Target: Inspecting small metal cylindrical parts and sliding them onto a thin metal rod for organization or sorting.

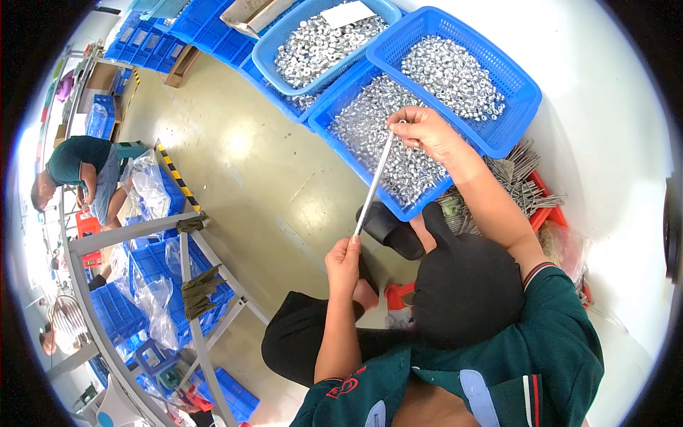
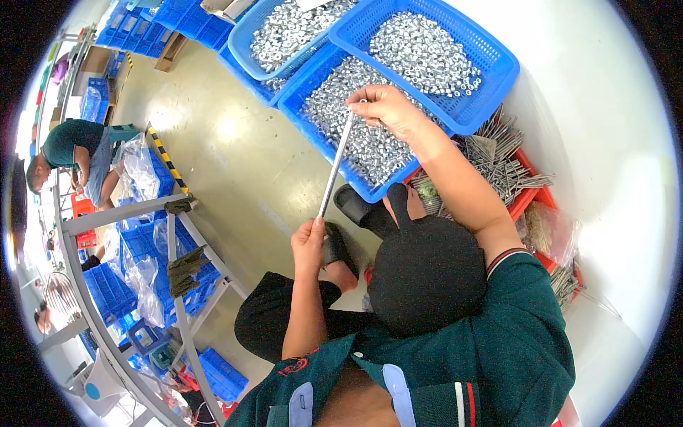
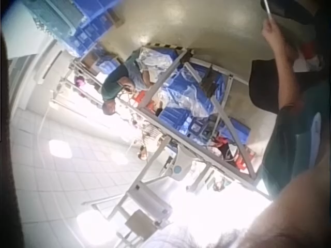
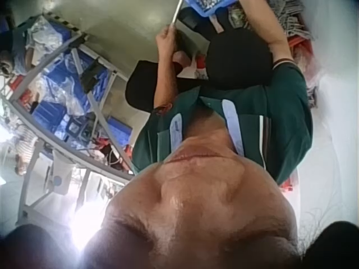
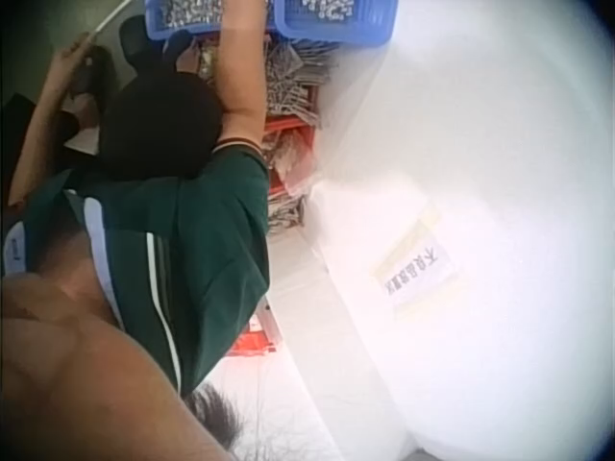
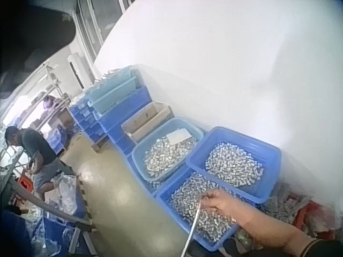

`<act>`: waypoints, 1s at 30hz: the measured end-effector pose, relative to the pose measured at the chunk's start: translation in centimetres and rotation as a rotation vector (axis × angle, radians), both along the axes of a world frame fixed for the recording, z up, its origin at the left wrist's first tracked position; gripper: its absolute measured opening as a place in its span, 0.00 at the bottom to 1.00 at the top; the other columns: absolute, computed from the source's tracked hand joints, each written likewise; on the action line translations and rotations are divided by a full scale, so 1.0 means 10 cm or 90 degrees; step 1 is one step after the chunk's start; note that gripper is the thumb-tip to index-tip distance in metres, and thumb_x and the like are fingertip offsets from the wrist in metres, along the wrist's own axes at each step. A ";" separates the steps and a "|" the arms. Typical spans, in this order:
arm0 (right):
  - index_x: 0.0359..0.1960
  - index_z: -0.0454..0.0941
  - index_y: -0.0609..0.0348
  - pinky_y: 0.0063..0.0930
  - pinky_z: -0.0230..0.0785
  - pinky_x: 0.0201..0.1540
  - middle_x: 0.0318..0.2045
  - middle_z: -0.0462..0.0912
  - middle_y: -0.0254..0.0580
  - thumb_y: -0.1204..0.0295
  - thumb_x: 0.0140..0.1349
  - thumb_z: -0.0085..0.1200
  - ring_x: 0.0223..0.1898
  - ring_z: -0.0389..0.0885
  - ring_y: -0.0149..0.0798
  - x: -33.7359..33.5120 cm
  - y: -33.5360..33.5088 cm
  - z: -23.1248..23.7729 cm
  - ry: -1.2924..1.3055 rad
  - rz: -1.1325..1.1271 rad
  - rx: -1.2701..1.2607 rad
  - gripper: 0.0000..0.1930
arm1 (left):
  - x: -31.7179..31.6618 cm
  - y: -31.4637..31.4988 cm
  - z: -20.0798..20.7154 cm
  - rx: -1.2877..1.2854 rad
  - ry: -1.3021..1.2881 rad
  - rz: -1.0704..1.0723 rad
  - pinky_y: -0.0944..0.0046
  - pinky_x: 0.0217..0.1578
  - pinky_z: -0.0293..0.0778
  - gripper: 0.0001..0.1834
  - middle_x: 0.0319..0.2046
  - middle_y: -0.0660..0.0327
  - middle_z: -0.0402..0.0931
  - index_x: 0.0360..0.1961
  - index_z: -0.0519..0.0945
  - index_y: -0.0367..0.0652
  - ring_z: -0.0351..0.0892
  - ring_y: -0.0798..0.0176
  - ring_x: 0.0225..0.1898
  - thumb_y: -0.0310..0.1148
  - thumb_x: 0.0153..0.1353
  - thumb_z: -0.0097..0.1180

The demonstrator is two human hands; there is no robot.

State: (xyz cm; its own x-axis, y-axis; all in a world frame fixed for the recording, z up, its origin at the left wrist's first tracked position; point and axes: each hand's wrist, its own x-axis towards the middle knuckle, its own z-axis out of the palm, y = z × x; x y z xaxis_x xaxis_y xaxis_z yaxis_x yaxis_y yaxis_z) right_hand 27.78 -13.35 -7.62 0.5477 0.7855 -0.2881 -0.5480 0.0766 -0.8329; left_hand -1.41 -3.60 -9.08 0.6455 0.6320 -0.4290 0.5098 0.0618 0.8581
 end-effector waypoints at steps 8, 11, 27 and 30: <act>0.33 0.76 0.64 0.13 0.52 0.18 0.20 0.72 0.29 0.73 0.52 0.56 0.17 0.61 0.19 0.00 0.00 0.12 -0.112 0.096 -0.082 0.09 | -0.07 0.09 -0.01 0.022 0.029 -0.015 0.76 0.20 0.58 0.18 0.15 0.69 0.66 0.17 0.70 0.39 0.62 0.77 0.19 0.38 0.60 0.49; 0.33 0.77 0.62 0.13 0.51 0.18 0.18 0.70 0.26 0.70 0.53 0.56 0.16 0.60 0.19 -0.09 0.06 0.01 -0.153 0.086 -0.124 0.09 | -0.04 0.07 -0.05 0.032 0.012 -0.005 0.76 0.20 0.59 0.18 0.15 0.69 0.65 0.17 0.70 0.39 0.62 0.77 0.18 0.39 0.60 0.49; 0.34 0.72 0.60 0.11 0.54 0.14 0.24 0.73 0.34 0.68 0.60 0.48 0.18 0.65 0.21 -0.09 0.01 -0.23 0.222 -0.075 -0.024 0.08 | 0.02 0.03 -0.01 -0.062 0.009 0.039 0.76 0.20 0.58 0.18 0.15 0.70 0.64 0.17 0.70 0.41 0.60 0.77 0.18 0.40 0.60 0.49; 0.33 0.71 0.61 0.11 0.50 0.12 0.21 0.69 0.31 0.67 0.61 0.48 0.17 0.61 0.20 -0.02 -0.05 -0.32 0.253 -0.021 0.013 0.09 | 0.03 0.02 0.00 -0.062 0.010 0.024 0.76 0.19 0.55 0.18 0.15 0.70 0.65 0.17 0.70 0.41 0.59 0.78 0.18 0.40 0.60 0.49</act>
State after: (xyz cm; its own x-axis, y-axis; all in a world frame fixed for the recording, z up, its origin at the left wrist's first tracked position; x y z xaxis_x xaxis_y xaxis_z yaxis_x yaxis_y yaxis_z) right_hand 27.58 -13.90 -10.80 0.4224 0.7772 -0.4663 -0.8238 0.1147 -0.5551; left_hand -1.09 -3.39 -9.08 0.6148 0.6104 -0.4994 0.5187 0.1640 0.8391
